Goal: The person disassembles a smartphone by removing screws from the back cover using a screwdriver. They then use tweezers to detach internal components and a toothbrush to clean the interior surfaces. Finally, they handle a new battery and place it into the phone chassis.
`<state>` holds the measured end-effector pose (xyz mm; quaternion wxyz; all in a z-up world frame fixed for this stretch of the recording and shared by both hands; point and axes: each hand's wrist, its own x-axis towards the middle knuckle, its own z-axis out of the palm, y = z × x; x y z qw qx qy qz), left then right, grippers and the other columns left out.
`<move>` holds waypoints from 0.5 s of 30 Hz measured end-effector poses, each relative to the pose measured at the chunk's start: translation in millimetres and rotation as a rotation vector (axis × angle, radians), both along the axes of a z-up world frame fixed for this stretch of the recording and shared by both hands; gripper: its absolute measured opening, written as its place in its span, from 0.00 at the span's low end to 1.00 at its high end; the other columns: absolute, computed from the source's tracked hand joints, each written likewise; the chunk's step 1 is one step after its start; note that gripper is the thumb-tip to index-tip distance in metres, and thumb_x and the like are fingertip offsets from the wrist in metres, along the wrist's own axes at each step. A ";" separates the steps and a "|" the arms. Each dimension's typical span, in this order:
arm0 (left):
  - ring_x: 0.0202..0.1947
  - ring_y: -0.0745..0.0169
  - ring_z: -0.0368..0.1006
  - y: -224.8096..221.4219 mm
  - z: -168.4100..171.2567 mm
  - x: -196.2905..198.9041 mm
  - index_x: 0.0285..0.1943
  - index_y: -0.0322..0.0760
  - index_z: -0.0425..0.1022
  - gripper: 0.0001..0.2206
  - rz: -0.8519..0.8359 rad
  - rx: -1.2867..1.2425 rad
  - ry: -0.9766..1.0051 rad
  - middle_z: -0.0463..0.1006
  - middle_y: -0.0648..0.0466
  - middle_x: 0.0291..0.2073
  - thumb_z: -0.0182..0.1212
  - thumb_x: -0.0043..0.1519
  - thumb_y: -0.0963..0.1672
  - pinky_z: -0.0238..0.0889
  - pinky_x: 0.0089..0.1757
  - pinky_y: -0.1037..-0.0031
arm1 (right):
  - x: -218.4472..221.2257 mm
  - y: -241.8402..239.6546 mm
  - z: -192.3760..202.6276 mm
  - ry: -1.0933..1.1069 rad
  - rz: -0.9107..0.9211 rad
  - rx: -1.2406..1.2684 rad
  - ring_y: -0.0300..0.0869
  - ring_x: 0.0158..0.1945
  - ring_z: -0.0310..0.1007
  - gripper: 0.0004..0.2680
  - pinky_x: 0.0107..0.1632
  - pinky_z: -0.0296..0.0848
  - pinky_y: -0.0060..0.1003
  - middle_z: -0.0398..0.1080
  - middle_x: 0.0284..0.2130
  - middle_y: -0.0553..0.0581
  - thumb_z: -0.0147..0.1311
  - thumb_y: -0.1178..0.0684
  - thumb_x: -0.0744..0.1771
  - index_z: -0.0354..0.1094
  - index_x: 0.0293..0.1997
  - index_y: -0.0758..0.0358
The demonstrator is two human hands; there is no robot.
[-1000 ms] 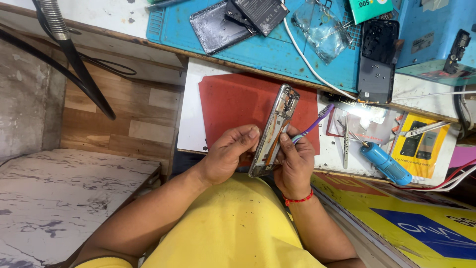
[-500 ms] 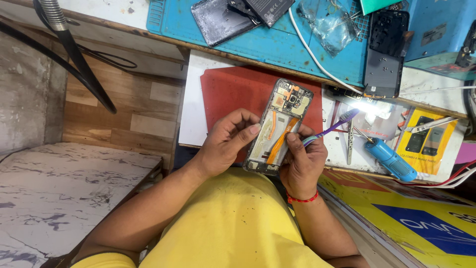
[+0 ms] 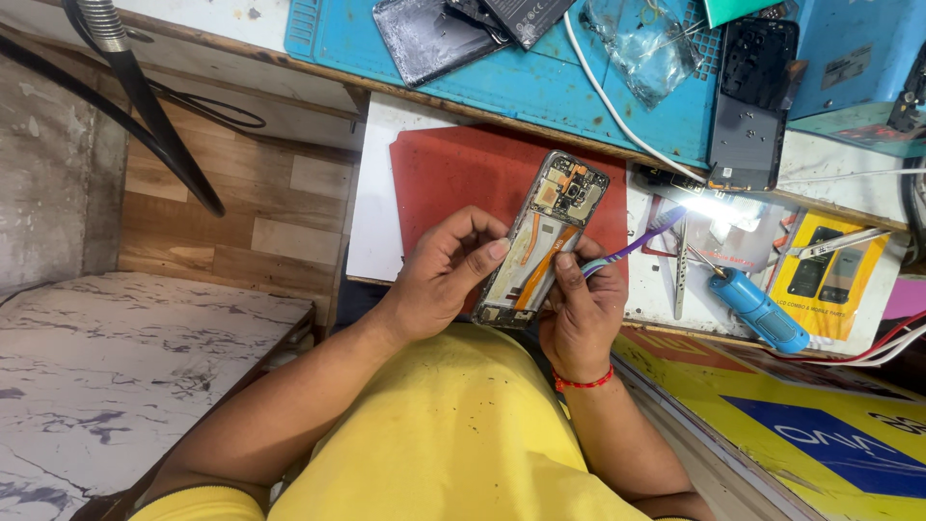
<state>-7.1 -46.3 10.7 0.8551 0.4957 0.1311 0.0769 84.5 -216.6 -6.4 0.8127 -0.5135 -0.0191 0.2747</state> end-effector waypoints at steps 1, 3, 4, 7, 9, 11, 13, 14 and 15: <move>0.44 0.77 0.70 -0.2 -0.1 -0.3 0.54 0.32 0.70 0.09 -0.004 0.003 0.003 0.76 0.58 0.42 0.54 0.72 0.45 0.68 0.46 0.80 | 0.0 0.1 -1.1 0.003 0.006 0.004 0.26 0.24 0.55 0.09 0.28 0.54 0.23 0.71 0.31 0.48 0.53 0.60 0.71 0.68 0.57 0.72; 0.43 0.77 0.70 -1.7 -3.0 -1.1 0.53 0.32 0.70 0.09 0.004 -0.010 0.001 0.76 0.58 0.41 0.55 0.72 0.45 0.68 0.46 0.80 | 0.0 0.8 -3.5 0.011 0.006 0.009 0.26 0.24 0.55 0.09 0.28 0.54 0.23 0.71 0.31 0.48 0.54 0.60 0.71 0.68 0.57 0.72; 0.43 0.77 0.70 -2.7 -6.0 -2.2 0.53 0.32 0.70 0.09 0.008 -0.017 0.001 0.76 0.58 0.41 0.55 0.72 0.44 0.68 0.46 0.80 | -0.1 0.8 -4.4 0.015 0.005 0.011 0.26 0.24 0.54 0.09 0.28 0.53 0.23 0.71 0.31 0.47 0.54 0.60 0.71 0.68 0.57 0.72; 0.41 0.76 0.68 -5.0 -19.0 -9.6 0.50 0.32 0.70 0.09 0.013 0.068 0.032 0.74 0.58 0.40 0.57 0.74 0.45 0.67 0.44 0.80 | 0.2 1.3 -4.4 0.009 0.009 -0.006 0.26 0.25 0.55 0.10 0.29 0.54 0.24 0.71 0.31 0.48 0.54 0.59 0.71 0.68 0.59 0.73; 0.39 0.75 0.71 -4.5 -27.0 -13.5 0.47 0.36 0.71 0.11 -0.008 -0.017 -0.045 0.72 0.61 0.37 0.53 0.77 0.48 0.70 0.42 0.79 | 2.8 2.2 -1.7 0.042 0.057 0.015 0.28 0.25 0.56 0.11 0.28 0.54 0.24 0.70 0.30 0.48 0.53 0.59 0.71 0.68 0.59 0.72; 0.40 0.74 0.69 -2.5 -28.5 -10.8 0.49 0.37 0.70 0.11 0.034 -0.036 -0.054 0.71 0.62 0.37 0.55 0.77 0.48 0.68 0.44 0.78 | 7.4 2.4 3.4 0.178 0.156 0.097 0.28 0.24 0.56 0.11 0.28 0.55 0.25 0.68 0.29 0.48 0.53 0.58 0.71 0.68 0.59 0.72; 0.43 0.73 0.65 2.4 -23.4 -0.9 0.56 0.37 0.69 0.11 0.145 0.006 0.008 0.69 0.61 0.40 0.60 0.72 0.47 0.63 0.47 0.77 | 12.7 1.5 8.7 0.423 0.311 0.234 0.28 0.23 0.57 0.11 0.27 0.56 0.26 0.65 0.27 0.48 0.52 0.57 0.70 0.68 0.58 0.71; 0.47 0.74 0.66 4.2 -19.1 4.5 0.58 0.40 0.68 0.13 0.133 -0.052 -0.008 0.70 0.61 0.44 0.60 0.69 0.47 0.63 0.50 0.78 | 12.6 3.3 8.9 0.464 0.369 0.205 0.30 0.23 0.58 0.11 0.26 0.57 0.26 0.65 0.26 0.49 0.52 0.57 0.69 0.68 0.57 0.70; 0.50 0.75 0.67 6.8 -14.9 11.9 0.60 0.42 0.67 0.16 0.118 -0.108 -0.027 0.71 0.62 0.48 0.61 0.66 0.47 0.63 0.53 0.78 | 12.9 5.7 8.3 0.500 0.426 0.177 0.31 0.23 0.58 0.10 0.26 0.57 0.27 0.65 0.26 0.49 0.51 0.57 0.69 0.68 0.55 0.68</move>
